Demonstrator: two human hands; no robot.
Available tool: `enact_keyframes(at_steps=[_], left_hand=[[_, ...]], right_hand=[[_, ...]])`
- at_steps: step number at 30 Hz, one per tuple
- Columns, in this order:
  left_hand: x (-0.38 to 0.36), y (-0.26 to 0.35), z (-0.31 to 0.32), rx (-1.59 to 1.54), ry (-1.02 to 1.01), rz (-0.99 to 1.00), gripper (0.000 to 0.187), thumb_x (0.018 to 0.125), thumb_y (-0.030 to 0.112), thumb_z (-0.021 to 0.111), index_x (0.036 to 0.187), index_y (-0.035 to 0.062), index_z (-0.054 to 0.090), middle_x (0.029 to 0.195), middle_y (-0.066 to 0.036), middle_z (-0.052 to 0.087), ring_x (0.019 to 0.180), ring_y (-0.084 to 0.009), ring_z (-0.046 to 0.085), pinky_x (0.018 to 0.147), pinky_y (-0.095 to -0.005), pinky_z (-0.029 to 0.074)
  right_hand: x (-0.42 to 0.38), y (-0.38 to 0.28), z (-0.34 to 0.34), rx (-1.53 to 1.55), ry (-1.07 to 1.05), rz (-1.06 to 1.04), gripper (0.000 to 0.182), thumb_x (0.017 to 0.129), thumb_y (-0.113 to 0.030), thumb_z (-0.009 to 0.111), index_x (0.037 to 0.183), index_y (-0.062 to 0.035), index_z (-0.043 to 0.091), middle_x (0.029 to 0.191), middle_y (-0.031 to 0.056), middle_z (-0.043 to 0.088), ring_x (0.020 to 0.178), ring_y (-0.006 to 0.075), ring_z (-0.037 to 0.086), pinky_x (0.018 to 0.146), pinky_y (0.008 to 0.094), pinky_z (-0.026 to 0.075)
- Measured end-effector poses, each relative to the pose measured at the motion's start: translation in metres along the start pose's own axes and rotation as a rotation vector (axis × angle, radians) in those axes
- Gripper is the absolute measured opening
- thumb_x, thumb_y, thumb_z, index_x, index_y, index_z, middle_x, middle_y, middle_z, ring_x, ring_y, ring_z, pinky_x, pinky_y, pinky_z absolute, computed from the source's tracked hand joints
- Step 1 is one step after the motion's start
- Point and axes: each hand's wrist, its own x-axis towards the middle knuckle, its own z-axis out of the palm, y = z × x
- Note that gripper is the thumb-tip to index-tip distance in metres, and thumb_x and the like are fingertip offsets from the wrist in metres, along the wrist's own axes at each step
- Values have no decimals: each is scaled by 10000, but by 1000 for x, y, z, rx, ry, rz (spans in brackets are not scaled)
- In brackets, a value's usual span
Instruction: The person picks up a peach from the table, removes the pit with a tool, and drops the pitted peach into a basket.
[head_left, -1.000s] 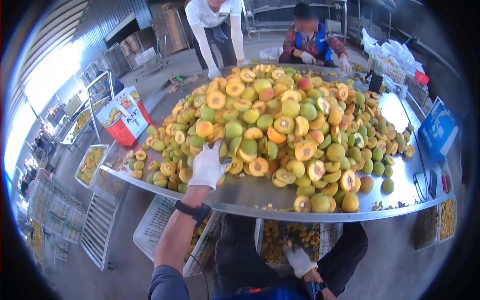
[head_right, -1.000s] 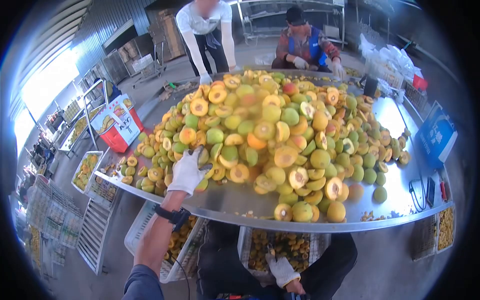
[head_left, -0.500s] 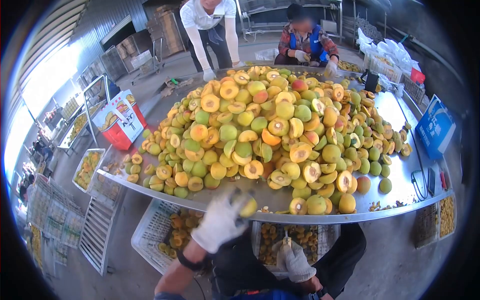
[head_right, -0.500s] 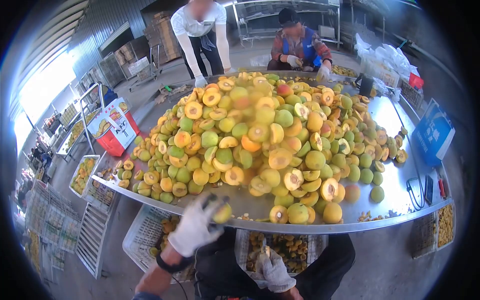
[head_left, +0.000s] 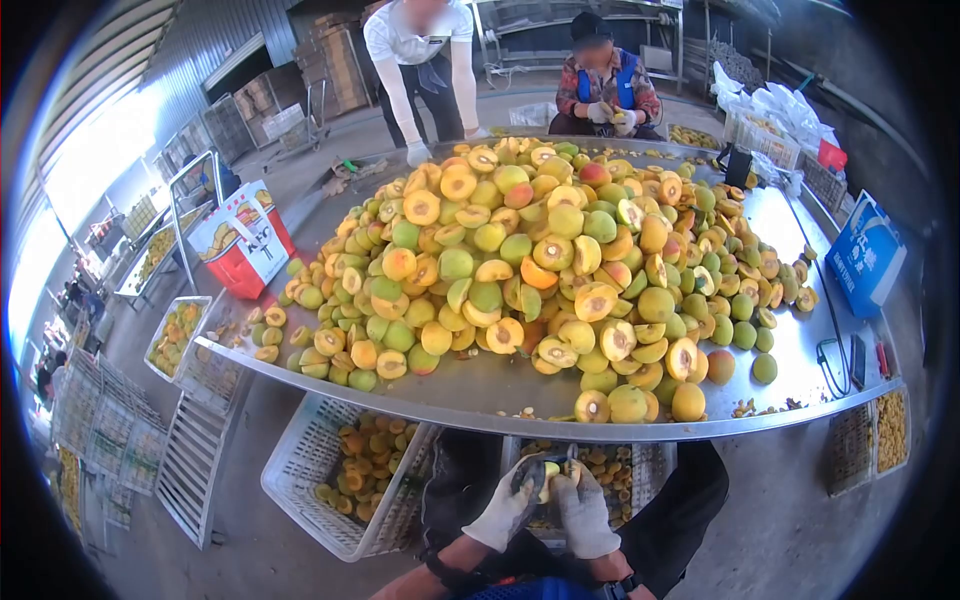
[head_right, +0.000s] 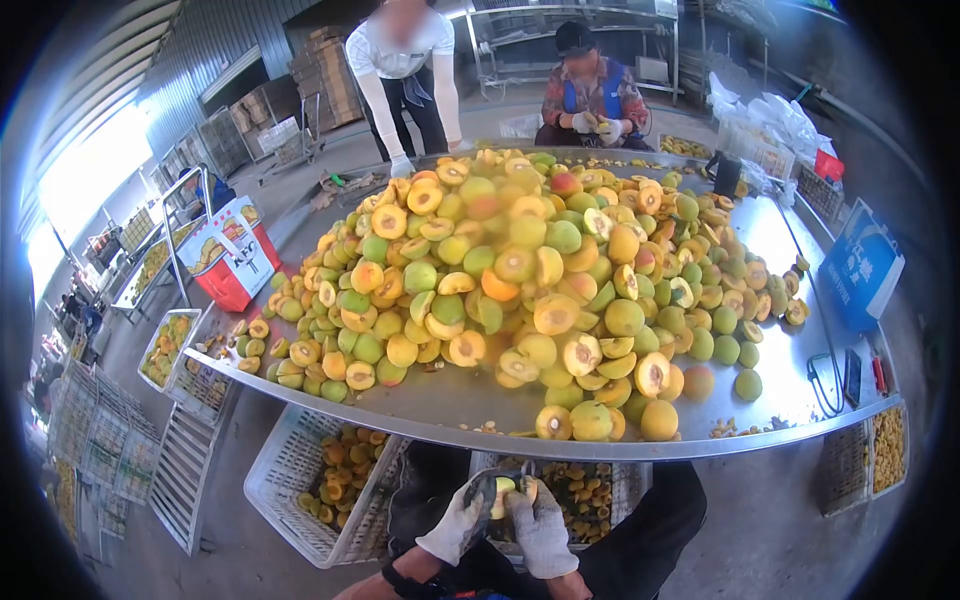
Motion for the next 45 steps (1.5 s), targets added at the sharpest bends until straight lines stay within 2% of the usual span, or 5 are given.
enact_keyframes(at_steps=[9,27,40,44,45], left_hand=[[0,-5,16,42,236,-75,329,1005,120,495,1320,32,466,1103,1,580,909,-47,514,768,-188,445],[17,-8,14,32,225,-89,349,980,81,523,1320,30,460,1189,-34,580,1033,-91,541,886,-218,447],[34,-42,-10,113,255,-24,427,979,137,548,1376,53,416,1196,-39,588,997,-91,553,837,-223,465],[30,-17,-25,-1,276,-1,533,976,436,518,1380,99,432,1131,-66,615,933,-166,628,665,-318,548],[28,-3,-19,46,314,-41,466,990,425,493,1313,89,495,1131,-60,620,962,-160,652,795,-311,558]], right_hand=[[4,-9,-10,-578,124,-240,209,836,-155,692,932,-7,580,814,226,621,775,437,604,642,423,486],[4,13,-13,-422,249,-234,239,835,-154,684,1000,-15,581,857,217,648,815,437,625,675,429,508],[0,-2,-18,-560,17,-273,223,809,-127,672,972,-8,575,848,217,650,844,447,620,696,428,502],[5,20,-36,-752,208,-247,371,858,-296,666,1045,1,545,863,257,649,839,484,606,673,508,495],[15,51,-53,-729,102,-129,455,858,-327,673,1138,1,527,867,281,640,848,491,602,663,532,484]])
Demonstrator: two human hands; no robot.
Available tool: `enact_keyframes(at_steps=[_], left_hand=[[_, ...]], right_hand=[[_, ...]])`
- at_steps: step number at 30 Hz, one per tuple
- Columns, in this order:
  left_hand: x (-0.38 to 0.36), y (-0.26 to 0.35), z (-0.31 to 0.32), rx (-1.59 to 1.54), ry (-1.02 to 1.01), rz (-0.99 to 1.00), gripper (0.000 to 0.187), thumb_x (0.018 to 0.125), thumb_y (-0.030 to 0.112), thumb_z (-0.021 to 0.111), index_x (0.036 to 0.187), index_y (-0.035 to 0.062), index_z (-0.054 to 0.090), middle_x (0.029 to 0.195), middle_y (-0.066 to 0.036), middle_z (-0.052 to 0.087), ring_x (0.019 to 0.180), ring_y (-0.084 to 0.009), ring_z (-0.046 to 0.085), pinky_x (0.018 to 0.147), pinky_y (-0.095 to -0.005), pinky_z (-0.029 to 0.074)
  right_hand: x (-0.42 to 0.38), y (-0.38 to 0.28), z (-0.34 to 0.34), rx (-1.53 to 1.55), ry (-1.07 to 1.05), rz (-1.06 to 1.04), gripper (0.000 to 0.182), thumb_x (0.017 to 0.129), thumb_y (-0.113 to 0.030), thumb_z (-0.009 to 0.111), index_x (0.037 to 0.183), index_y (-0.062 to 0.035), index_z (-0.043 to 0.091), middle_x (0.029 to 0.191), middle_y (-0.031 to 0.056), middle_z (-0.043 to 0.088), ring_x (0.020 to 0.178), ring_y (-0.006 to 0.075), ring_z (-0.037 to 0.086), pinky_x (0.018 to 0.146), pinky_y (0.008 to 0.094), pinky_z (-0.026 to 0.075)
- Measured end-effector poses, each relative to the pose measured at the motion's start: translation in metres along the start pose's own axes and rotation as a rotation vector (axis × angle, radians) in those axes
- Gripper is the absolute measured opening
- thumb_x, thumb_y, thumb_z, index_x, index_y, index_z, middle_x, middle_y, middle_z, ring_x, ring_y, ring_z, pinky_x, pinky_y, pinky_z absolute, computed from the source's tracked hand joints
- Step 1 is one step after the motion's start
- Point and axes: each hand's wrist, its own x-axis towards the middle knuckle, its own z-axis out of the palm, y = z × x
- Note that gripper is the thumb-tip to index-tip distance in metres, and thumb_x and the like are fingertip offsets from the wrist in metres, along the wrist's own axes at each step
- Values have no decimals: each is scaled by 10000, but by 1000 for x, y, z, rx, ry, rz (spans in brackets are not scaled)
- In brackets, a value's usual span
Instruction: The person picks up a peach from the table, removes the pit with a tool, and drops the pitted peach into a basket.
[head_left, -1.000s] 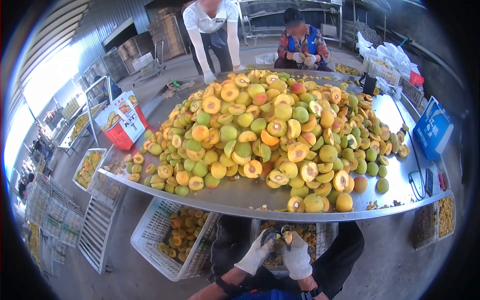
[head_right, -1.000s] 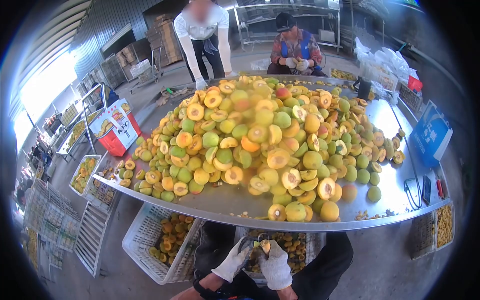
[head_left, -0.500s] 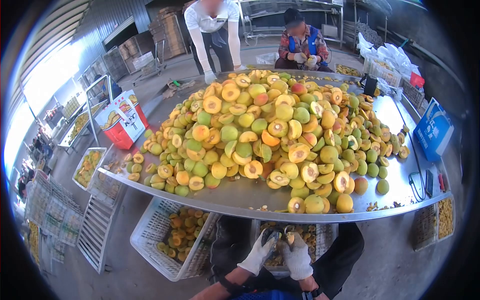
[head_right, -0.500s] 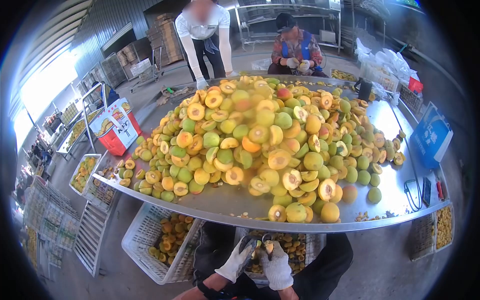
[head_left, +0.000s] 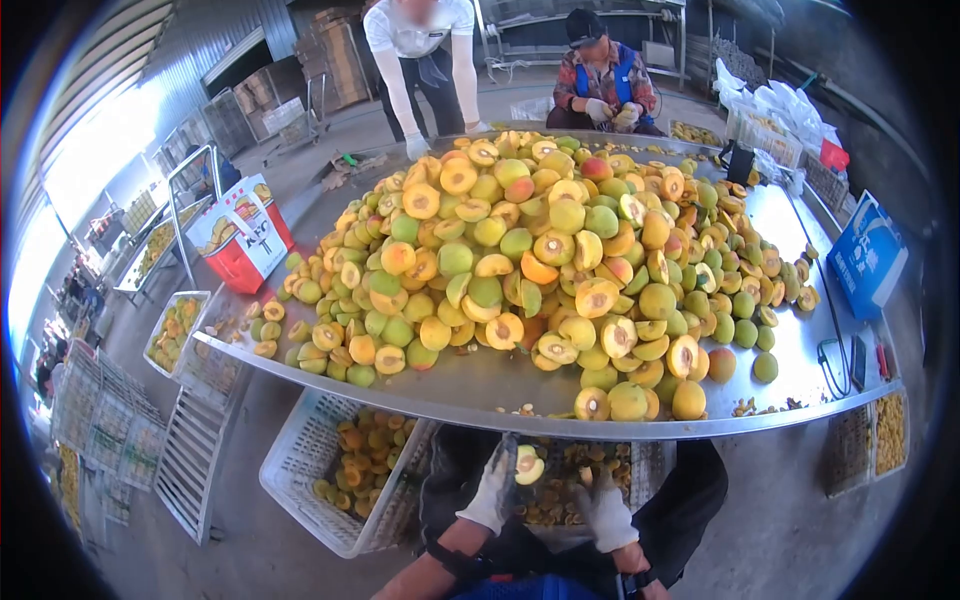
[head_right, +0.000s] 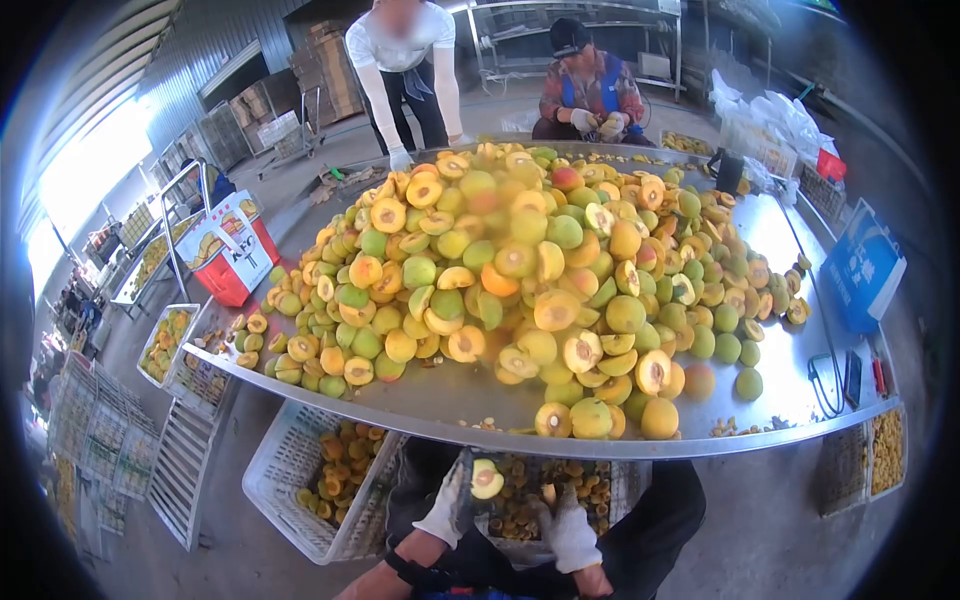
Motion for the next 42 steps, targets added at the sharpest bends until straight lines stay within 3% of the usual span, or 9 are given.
enact_keyframes(at_steps=[2,8,10,11,16,27,33,39,42], left_hand=[[5,10,0,-1,84,-103,476,978,463,497,1273,90,516,1105,-51,627,927,-161,658,773,-310,566],[12,8,15,-258,75,100,495,978,543,433,1174,104,552,867,-35,635,675,-149,630,517,-260,512],[13,9,-5,-163,-158,42,543,994,575,330,1235,128,525,1022,-20,638,866,-132,642,745,-267,551],[8,11,8,-273,-14,19,463,986,510,452,1220,118,525,1009,-28,634,871,-139,626,766,-266,534],[0,8,14,45,-30,301,453,863,290,722,1196,57,522,998,-45,621,903,-155,600,813,-282,504],[14,-33,-20,-128,-72,419,568,922,354,643,1313,-13,454,1181,-136,592,1041,-210,619,899,-339,522],[15,-35,-29,-51,-57,353,520,951,245,603,1342,-40,410,1192,-151,590,1028,-237,630,897,-354,526],[7,4,-10,130,-169,257,323,909,124,604,1175,-54,559,1005,-101,661,907,-156,632,816,-290,522],[16,8,-23,167,-297,204,341,880,104,652,1163,-59,555,1021,-113,661,944,-174,636,849,-304,521]], right_hand=[[-4,22,6,-22,10,35,481,860,-342,673,1177,-7,535,857,296,632,820,494,601,643,533,479],[-21,-44,-11,-259,77,-437,316,913,-246,603,1161,-54,563,911,263,614,767,454,599,637,499,480],[-19,-76,-16,-125,-98,-208,307,911,-237,605,1186,-100,584,1101,247,572,821,402,603,666,458,501],[-17,-91,-18,35,-224,16,312,909,-231,606,1204,-131,599,1230,239,544,857,368,605,686,432,516],[-5,-90,7,68,-160,-159,261,932,-280,594,974,-34,515,792,266,610,748,478,590,600,518,455],[-6,-91,29,145,-246,83,261,962,-301,534,1012,-45,558,838,266,630,813,491,590,642,512,477],[-10,-87,32,167,-240,63,303,968,-319,521,1049,-34,587,885,269,636,851,495,580,664,507,481],[-14,-64,36,288,-311,-125,292,982,-303,517,1069,-36,596,827,153,638,633,307,609,583,380,491],[-14,-64,28,846,-677,352,249,997,-288,511,1038,-50,573,755,45,572,530,146,500,471,276,411]])
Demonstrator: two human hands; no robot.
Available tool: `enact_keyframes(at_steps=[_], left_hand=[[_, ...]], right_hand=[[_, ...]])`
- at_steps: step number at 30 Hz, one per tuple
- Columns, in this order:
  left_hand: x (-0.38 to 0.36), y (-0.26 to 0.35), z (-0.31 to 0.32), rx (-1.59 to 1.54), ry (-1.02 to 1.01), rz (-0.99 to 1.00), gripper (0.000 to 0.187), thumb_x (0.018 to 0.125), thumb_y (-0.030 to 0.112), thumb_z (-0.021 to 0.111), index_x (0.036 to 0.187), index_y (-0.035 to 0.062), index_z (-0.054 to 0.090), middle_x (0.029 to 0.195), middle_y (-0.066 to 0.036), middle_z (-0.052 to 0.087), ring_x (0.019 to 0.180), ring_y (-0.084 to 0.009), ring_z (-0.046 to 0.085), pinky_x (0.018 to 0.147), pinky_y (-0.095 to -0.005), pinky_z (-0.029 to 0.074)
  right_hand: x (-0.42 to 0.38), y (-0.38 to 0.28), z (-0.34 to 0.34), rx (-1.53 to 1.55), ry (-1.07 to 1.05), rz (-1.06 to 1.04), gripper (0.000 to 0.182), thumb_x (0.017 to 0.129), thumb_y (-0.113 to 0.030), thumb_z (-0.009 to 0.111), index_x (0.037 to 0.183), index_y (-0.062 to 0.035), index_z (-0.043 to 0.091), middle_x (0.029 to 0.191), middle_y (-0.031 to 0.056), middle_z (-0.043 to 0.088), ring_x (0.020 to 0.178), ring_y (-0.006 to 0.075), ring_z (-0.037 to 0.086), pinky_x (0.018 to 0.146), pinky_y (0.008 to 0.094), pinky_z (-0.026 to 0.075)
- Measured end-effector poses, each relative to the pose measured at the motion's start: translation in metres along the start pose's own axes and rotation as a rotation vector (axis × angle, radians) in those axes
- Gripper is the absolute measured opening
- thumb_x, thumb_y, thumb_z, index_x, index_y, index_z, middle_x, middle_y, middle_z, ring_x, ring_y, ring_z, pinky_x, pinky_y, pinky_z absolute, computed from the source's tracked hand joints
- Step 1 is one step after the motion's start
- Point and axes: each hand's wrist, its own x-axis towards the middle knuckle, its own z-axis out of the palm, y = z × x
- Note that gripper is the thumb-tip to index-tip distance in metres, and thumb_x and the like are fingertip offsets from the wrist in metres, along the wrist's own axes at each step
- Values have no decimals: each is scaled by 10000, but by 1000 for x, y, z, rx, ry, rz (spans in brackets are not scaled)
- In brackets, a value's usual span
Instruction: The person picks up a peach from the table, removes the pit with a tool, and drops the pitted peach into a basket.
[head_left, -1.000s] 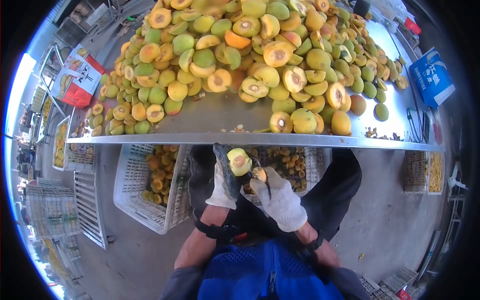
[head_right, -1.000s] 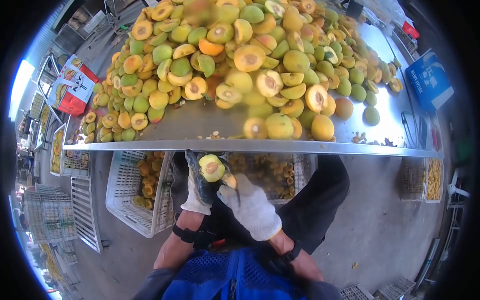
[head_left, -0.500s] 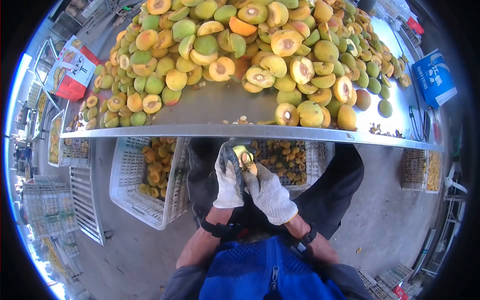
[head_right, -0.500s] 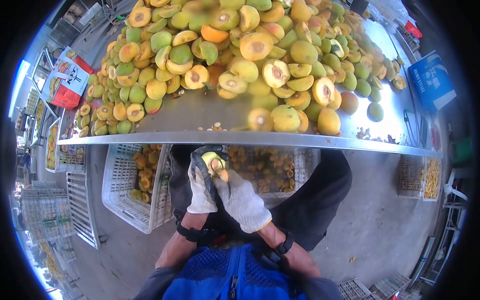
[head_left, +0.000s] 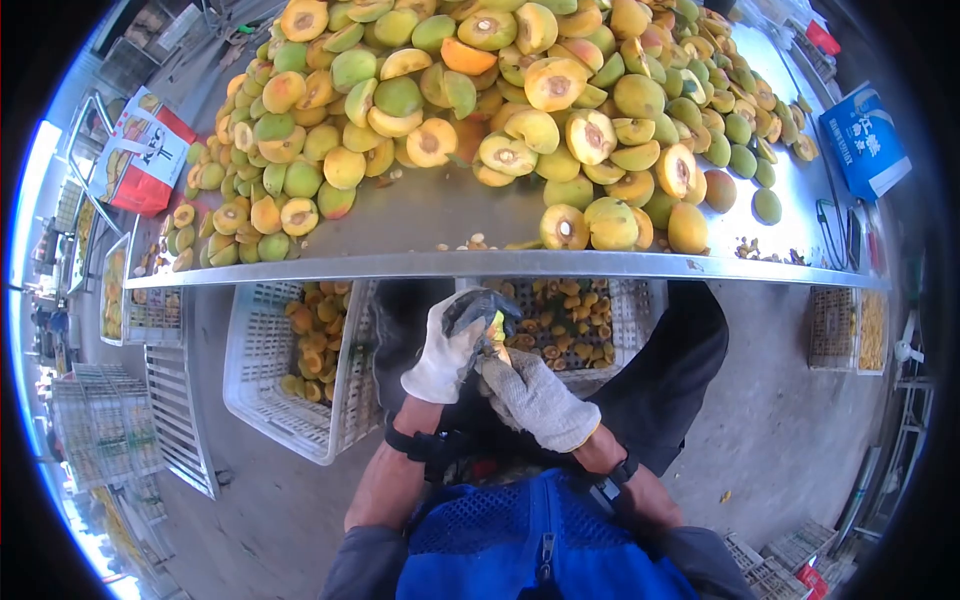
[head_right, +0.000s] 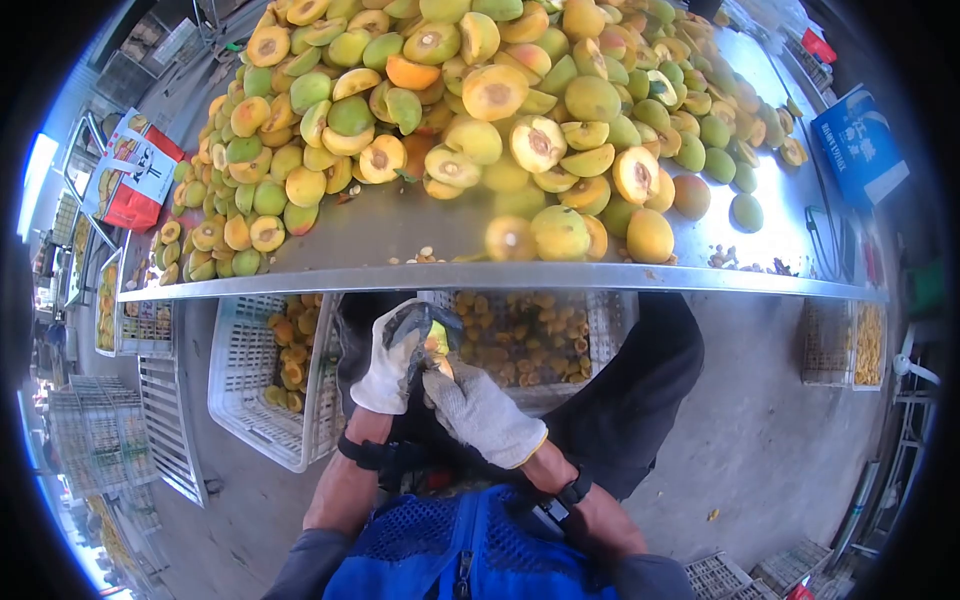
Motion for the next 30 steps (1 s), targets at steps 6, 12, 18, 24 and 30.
enact_keyframes(at_steps=[6,12,18,24,30], left_hand=[[-2,4,2,0,-35,-14,429,866,114,692,1208,-65,505,1086,-150,648,1026,-215,628,922,-347,506],[-3,11,8,-63,-87,62,363,885,195,680,1118,-57,561,1026,-134,664,993,-223,642,933,-355,496],[-10,12,12,164,77,-84,366,886,-30,615,1238,-47,518,1128,-132,642,1038,-180,615,918,-309,512],[-7,21,21,209,73,-55,374,874,-43,617,1237,-55,528,1116,-116,652,1011,-159,618,897,-297,514],[-16,28,22,133,23,64,429,870,-62,593,1274,-27,452,1146,-140,619,1032,-192,611,902,-337,515]], right_hand=[[-7,-6,4,52,-3,74,263,1010,-317,486,975,-68,563,716,-9,534,513,78,457,432,230,348],[-2,7,9,-258,94,-307,265,1003,-305,500,924,-67,585,638,-26,517,522,63,462,456,230,358],[-16,-13,11,78,-21,54,271,1010,-294,478,909,-60,573,647,-21,514,510,73,439,460,243,353],[-16,-14,19,-24,48,-46,313,1015,-331,462,877,-73,572,618,-14,502,497,91,442,459,244,354],[-24,-22,21,17,-33,-55,302,1015,-314,462,872,-71,573,615,-16,500,490,87,440,459,240,355]])
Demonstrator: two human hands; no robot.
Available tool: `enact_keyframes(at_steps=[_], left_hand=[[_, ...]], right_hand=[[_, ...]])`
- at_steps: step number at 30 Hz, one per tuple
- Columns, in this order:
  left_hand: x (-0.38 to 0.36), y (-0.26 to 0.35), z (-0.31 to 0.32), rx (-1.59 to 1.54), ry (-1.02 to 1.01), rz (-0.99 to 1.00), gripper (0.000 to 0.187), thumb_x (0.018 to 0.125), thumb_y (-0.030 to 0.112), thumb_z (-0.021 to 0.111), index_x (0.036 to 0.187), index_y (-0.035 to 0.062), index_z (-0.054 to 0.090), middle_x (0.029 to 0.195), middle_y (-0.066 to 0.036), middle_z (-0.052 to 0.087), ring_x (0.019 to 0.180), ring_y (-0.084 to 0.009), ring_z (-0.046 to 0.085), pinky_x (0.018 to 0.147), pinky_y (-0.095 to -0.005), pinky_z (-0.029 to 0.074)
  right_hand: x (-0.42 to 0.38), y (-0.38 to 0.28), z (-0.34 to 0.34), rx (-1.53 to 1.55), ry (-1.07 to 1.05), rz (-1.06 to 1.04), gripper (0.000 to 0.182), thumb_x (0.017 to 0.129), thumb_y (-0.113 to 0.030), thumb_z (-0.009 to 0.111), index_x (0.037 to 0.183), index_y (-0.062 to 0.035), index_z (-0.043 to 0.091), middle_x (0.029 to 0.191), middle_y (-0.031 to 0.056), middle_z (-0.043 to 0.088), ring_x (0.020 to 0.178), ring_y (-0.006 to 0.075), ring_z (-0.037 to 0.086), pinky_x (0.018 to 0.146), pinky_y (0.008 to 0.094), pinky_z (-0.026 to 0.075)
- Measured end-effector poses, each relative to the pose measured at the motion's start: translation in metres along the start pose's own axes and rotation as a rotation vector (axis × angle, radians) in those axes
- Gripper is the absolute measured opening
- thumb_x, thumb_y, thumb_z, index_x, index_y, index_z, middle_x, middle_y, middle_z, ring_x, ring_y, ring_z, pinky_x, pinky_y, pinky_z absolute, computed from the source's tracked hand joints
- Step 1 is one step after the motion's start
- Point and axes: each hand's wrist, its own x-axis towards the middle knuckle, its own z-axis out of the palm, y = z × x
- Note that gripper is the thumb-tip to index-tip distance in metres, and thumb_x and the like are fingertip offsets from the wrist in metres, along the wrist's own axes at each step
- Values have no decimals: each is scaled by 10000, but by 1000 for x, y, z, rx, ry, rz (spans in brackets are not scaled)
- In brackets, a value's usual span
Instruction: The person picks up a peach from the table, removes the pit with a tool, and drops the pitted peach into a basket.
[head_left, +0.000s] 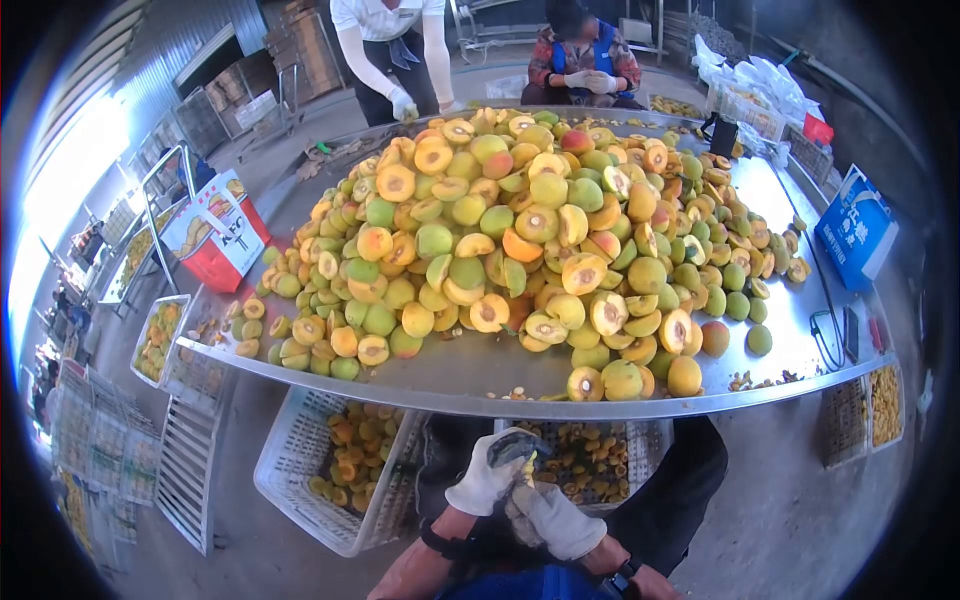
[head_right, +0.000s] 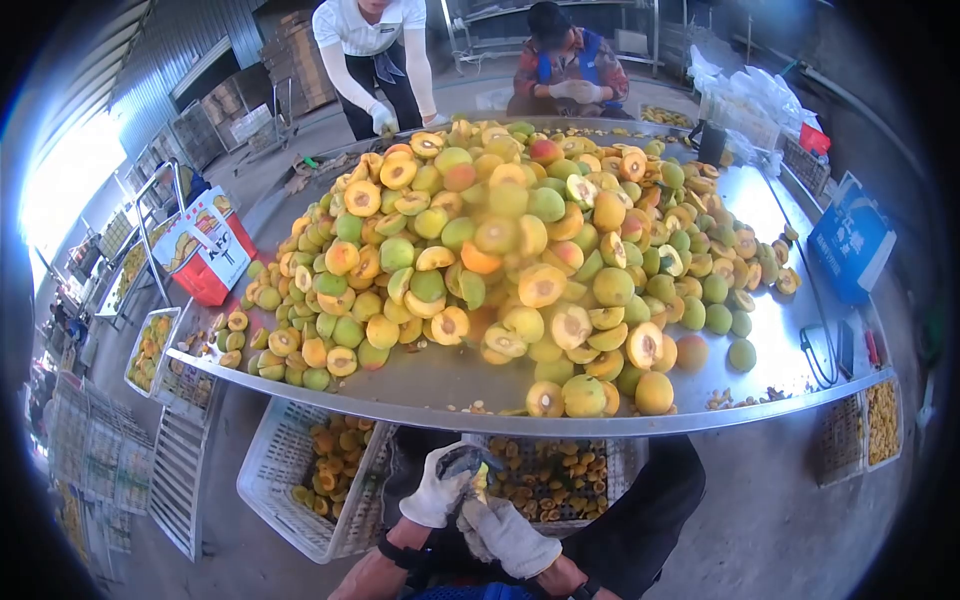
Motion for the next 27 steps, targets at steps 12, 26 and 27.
enact_keyframes(at_steps=[12,26,27], left_hand=[[9,7,-1,-175,-120,35,295,839,-31,603,1133,-45,593,1043,-88,663,961,-134,617,851,-272,508],[14,-9,-16,-208,-268,-147,340,804,-55,613,1144,-39,601,1022,-56,666,929,-96,599,858,-243,490],[19,-4,-16,-182,-311,-123,339,803,-51,614,1141,-38,604,1020,-54,666,926,-94,598,853,-240,489]], right_hand=[[1,-4,0,140,-24,49,336,1012,-347,454,855,-74,572,595,-8,496,485,95,449,444,243,353],[-5,-3,-5,255,-74,155,305,996,-344,487,856,-80,549,610,2,484,489,111,433,450,245,343],[-5,0,-5,206,-65,138,287,994,-343,496,878,-85,540,629,1,483,500,108,426,459,245,342]])
